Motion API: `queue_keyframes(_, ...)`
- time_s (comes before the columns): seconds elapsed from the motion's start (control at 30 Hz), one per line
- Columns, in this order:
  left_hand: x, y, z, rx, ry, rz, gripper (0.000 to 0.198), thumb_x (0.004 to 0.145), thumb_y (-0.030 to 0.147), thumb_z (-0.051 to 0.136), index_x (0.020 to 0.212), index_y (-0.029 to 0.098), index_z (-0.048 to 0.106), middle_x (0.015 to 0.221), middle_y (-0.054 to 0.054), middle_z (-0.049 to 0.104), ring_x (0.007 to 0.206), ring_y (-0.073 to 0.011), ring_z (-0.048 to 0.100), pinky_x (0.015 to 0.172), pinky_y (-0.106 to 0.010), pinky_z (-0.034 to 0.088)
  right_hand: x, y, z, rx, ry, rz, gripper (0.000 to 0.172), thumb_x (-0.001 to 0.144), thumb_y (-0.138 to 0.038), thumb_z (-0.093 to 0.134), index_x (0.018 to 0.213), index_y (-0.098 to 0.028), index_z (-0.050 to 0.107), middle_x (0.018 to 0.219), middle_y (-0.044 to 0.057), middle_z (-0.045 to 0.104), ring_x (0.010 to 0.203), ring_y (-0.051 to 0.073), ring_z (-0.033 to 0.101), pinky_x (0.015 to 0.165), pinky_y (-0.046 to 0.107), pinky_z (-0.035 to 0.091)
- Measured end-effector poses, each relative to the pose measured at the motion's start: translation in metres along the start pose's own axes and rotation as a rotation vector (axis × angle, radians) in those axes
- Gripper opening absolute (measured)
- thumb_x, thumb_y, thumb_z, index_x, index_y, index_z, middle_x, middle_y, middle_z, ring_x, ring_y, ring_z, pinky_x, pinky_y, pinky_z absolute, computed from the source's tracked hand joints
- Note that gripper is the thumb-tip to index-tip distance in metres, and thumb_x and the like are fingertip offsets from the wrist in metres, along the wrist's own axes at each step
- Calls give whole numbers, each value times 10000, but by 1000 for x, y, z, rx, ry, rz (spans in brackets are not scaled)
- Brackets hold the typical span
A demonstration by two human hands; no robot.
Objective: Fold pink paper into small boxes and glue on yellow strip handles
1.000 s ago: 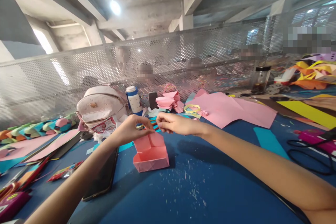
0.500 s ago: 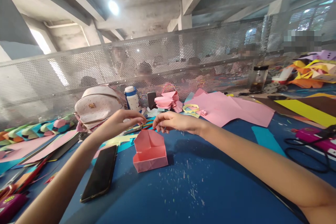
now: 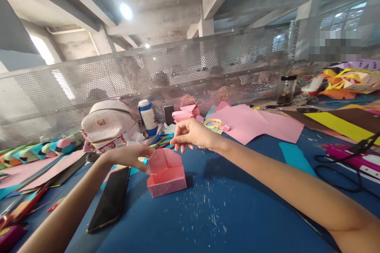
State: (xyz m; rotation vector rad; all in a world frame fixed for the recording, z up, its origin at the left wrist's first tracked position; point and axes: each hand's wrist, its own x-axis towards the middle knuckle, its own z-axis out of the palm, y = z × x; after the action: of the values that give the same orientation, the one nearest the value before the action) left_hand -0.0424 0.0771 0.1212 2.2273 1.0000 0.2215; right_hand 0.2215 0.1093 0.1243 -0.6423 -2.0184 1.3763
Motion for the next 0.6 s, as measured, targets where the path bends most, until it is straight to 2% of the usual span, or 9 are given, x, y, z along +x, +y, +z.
queue_keyframes(0.03,7,-1,6,-4,58,-5,207,663,307,795,681,175,637,679,37,622,662,-134,592,614,-204,458,-1,-1,0,0,9,-2,376,684,-427,813,671,-166,543,575,6,670,396,67,538,320,178,295)
queue_keyframes(0.07,14,-2,11,-10,89,-9,257,679,292,775,583,173,568,579,56,534,565,-109,517,537,-197,410,-1,-2,-1,-3,18,-9,381,697,-437,805,675,-172,532,542,-10,650,366,57,509,313,179,284)
queue_keyframes(0.13,24,-4,18,-34,141,-14,374,735,287,716,487,177,459,482,73,386,474,-81,384,466,-200,327,-2,-4,-2,-9,32,-38,364,724,-454,783,691,-169,559,498,-36,612,334,41,457,314,180,284)
queue_keyframes(0.2,29,-7,22,-77,172,-17,419,773,307,673,460,174,429,455,72,341,456,-73,346,451,-201,300,-2,-6,-3,-19,38,-71,339,739,-463,768,710,-155,627,491,-43,593,357,38,460,336,177,310)
queue_keyframes(0.4,32,-5,25,-253,262,-41,301,743,388,708,646,119,615,597,4,602,542,-99,535,525,-202,419,-4,-12,-4,-23,36,-73,243,726,-378,788,786,-146,747,665,16,696,529,70,592,469,188,460)
queue_keyframes(0.53,30,-6,25,-323,212,-54,356,690,445,756,652,110,640,623,-20,639,547,-101,556,536,-204,433,-7,-18,-4,18,-5,-13,206,695,-322,811,770,-140,749,707,38,734,631,112,678,614,225,555)
queue_keyframes(0.6,31,-10,24,-333,173,-68,384,667,471,772,657,106,653,602,-19,624,532,-99,541,516,-202,418,-10,-21,-3,10,-18,-1,212,680,-316,819,744,-131,735,683,39,731,622,124,693,580,212,551)
